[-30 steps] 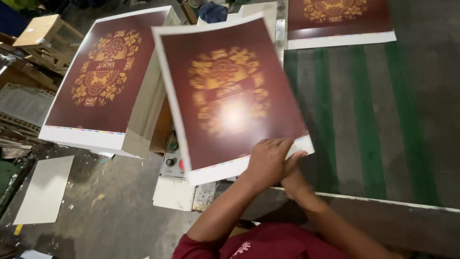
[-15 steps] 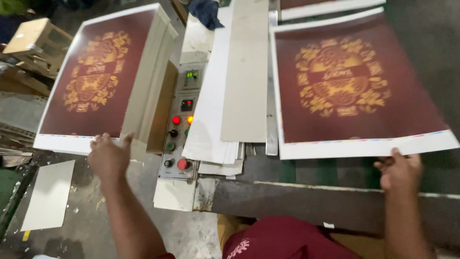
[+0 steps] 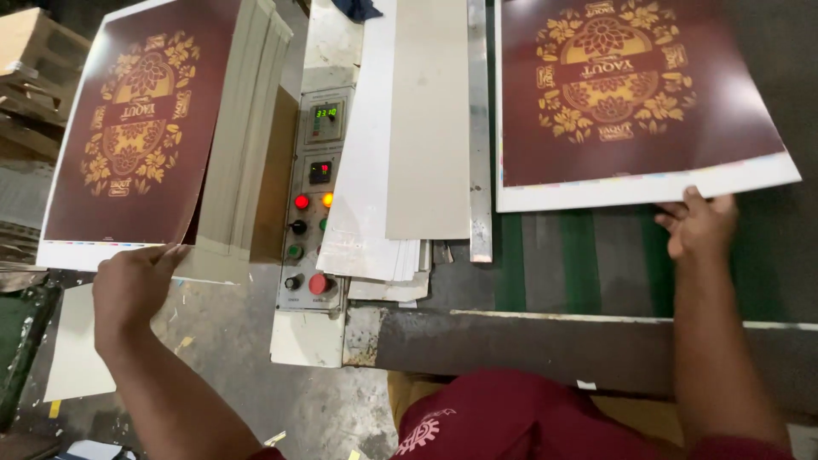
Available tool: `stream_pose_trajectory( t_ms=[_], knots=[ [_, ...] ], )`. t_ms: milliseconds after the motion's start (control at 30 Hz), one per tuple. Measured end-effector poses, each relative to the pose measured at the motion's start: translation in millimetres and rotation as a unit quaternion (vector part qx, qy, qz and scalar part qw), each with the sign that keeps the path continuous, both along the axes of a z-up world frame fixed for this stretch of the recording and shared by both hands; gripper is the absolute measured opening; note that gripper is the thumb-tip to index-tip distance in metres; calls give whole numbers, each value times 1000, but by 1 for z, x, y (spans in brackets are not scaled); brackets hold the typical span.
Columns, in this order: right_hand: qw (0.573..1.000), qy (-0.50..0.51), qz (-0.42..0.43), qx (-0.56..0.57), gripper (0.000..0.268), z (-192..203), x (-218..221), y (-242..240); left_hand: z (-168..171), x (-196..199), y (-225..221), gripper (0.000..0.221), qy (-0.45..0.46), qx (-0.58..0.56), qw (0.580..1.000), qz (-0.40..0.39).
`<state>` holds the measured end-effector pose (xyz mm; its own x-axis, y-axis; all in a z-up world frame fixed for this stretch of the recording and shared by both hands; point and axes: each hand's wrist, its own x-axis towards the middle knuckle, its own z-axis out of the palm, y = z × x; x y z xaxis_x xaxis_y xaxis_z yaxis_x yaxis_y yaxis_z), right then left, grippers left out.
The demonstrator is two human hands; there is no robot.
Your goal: The person repeatedly picks up large, maroon-colored printed sheets from a pile on the left and places them onto a stack on the right side of a machine. The worker maintains a fast, rhythmic pace, handling the sheets by hand to transfer them between the two locations.
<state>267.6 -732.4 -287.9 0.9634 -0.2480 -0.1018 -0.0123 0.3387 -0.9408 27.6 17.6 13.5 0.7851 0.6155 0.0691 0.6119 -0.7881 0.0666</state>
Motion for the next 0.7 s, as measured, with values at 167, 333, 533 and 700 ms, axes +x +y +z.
stream_pose_trajectory(
  t_ms=[167, 333, 533, 700],
  knots=[
    [1000, -3, 10, -10, 31, -23, 109, 18, -26, -3, 8, 29, -55, 105, 992, -38],
    [1000, 13, 5, 6, 30, -20, 204, 32, -42, -4, 4, 26, -76, 195, 977, -35],
    [997, 67, 47, -4, 58, 6, 165, 62, -42, -6, 0, 21, -149, 218, 962, -65],
    [980, 78, 181, 2, 68, 1, 39, 107, -37, 27, -59, 32, -222, 241, 931, -159]
  ],
)
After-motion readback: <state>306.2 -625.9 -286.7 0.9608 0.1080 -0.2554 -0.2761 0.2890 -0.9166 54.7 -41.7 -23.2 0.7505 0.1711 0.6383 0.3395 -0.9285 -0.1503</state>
